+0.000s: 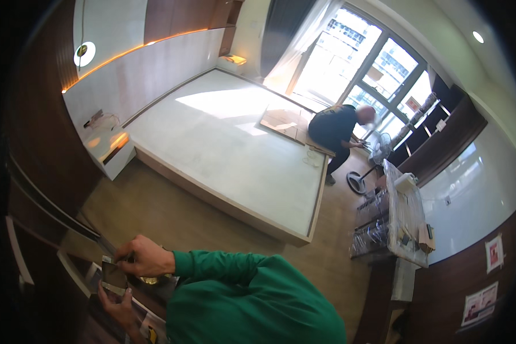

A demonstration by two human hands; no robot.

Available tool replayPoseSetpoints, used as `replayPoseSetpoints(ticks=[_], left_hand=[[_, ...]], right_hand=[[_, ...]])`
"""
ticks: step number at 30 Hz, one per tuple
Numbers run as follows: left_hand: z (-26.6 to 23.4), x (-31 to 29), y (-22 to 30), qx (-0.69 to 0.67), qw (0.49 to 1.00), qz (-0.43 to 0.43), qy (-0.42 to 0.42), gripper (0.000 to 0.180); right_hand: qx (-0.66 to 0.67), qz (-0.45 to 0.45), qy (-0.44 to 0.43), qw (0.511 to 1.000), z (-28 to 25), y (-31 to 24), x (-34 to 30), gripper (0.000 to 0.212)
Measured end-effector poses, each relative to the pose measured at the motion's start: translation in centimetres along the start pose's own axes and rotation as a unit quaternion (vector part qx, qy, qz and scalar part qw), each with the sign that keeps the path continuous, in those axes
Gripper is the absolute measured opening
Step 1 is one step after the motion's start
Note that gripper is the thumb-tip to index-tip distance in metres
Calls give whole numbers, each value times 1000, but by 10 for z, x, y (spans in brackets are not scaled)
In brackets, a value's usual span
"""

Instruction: The person wipes the interior shelves and door of a wooden cabinet with a cloth, then uses a small brush to apply a substance to the edges of the shelves. The person handles a cloth, a small brush, and a container of the substance.

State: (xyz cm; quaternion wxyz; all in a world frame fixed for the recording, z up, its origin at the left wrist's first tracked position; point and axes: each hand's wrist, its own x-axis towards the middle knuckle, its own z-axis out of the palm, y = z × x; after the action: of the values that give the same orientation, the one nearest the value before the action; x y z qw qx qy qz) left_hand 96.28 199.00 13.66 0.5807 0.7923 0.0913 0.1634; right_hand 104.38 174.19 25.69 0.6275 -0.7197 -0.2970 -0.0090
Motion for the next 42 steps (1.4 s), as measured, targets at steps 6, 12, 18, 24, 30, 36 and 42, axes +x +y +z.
replayPoseSetpoints(ticks=[6, 12, 18, 24, 30, 36, 42], left_hand=[[16, 26, 7, 26, 997, 63, -32, 91], [18, 34, 15, 29, 997, 70, -33, 91], [17, 35, 17, 7, 998, 54, -36, 92], [21, 30, 34, 14, 998, 49, -37, 92], [22, 28, 52, 57, 997, 30, -40, 91], [27, 27, 55, 32, 998, 59, -19, 90], [25, 28, 58, 74, 996, 30, -44, 91]], right_hand=[[-89, -4, -14, 996, -16, -7, 6, 13], [-80, -22, -7, 996, -24, -10, 15, 13], [-80, -4, -18, 997, -26, -10, 14, 13], [-56, -8, 3, 998, -29, -12, 14, 16], [-42, -2, 0, 999, -33, -17, 11, 17], [-35, -5, 24, 999, -34, -18, 11, 19], [-43, 30, -7, 999, -36, -16, 9, 18]])
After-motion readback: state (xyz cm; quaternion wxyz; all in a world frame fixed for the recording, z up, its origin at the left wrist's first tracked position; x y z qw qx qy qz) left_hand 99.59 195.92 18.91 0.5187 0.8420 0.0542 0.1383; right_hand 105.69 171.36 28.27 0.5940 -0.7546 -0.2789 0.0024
